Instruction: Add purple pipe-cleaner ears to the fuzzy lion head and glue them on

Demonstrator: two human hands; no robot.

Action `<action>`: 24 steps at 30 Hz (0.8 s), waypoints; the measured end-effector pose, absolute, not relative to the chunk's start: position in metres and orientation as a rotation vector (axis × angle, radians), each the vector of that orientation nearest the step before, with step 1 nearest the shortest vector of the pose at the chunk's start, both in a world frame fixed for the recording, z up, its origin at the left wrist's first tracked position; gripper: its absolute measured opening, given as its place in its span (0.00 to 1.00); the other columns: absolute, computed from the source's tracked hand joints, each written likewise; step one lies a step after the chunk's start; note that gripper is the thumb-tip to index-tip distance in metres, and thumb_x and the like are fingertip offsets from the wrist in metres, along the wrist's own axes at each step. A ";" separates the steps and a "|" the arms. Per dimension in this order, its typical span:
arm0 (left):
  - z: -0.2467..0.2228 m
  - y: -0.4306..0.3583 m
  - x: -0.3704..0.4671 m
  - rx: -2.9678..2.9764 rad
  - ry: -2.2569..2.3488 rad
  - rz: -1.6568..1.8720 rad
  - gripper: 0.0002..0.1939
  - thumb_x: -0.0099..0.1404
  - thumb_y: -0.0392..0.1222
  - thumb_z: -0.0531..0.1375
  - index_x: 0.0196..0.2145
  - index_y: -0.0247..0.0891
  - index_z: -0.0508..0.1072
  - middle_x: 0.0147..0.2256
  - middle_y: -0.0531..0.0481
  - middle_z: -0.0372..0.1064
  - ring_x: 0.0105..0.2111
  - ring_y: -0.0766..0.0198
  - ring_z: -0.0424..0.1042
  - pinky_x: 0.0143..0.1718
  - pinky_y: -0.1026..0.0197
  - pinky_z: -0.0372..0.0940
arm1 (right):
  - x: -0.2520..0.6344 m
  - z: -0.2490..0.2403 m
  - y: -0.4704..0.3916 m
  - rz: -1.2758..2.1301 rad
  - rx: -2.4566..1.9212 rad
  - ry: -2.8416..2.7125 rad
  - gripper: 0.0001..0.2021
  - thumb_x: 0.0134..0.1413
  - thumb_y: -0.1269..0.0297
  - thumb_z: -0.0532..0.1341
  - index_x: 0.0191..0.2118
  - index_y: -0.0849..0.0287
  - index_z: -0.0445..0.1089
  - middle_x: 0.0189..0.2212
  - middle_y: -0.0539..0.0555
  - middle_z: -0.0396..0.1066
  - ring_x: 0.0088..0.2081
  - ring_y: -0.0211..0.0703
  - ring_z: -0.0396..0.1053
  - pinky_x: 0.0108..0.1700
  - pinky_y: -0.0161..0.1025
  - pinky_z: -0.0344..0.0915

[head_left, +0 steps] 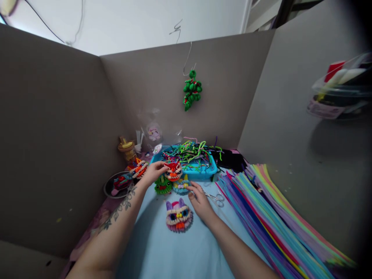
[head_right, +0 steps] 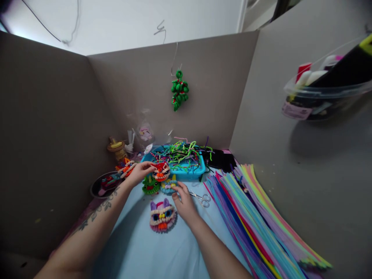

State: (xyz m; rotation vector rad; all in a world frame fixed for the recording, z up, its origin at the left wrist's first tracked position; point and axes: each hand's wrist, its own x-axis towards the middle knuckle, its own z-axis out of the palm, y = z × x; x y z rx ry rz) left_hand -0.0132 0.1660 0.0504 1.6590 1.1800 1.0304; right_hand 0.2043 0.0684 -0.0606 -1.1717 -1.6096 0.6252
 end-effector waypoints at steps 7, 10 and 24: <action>0.045 0.166 -0.012 1.665 1.236 0.995 0.12 0.63 0.46 0.61 0.34 0.33 0.71 0.28 0.53 0.70 0.28 0.67 0.70 0.32 0.61 0.67 | 0.204 -0.062 0.069 0.611 -1.168 -1.603 0.21 0.60 0.48 0.52 0.45 0.57 0.73 0.55 0.63 0.63 0.56 0.54 0.63 0.57 0.51 0.60; 0.042 0.166 -0.016 1.670 1.241 0.893 0.10 0.65 0.44 0.59 0.35 0.33 0.71 0.30 0.52 0.70 0.28 0.67 0.70 0.32 0.60 0.68 | 0.204 -0.062 0.069 0.615 -1.167 -1.601 0.21 0.60 0.47 0.52 0.45 0.56 0.73 0.55 0.63 0.63 0.56 0.53 0.63 0.57 0.50 0.61; 0.030 0.167 -0.015 1.770 1.255 0.742 0.12 0.66 0.43 0.58 0.44 0.33 0.70 0.41 0.47 0.71 0.37 0.62 0.72 0.38 0.55 0.70 | 0.202 -0.061 0.068 0.659 -1.165 -1.644 0.22 0.60 0.48 0.52 0.44 0.58 0.73 0.54 0.64 0.65 0.55 0.54 0.64 0.58 0.51 0.60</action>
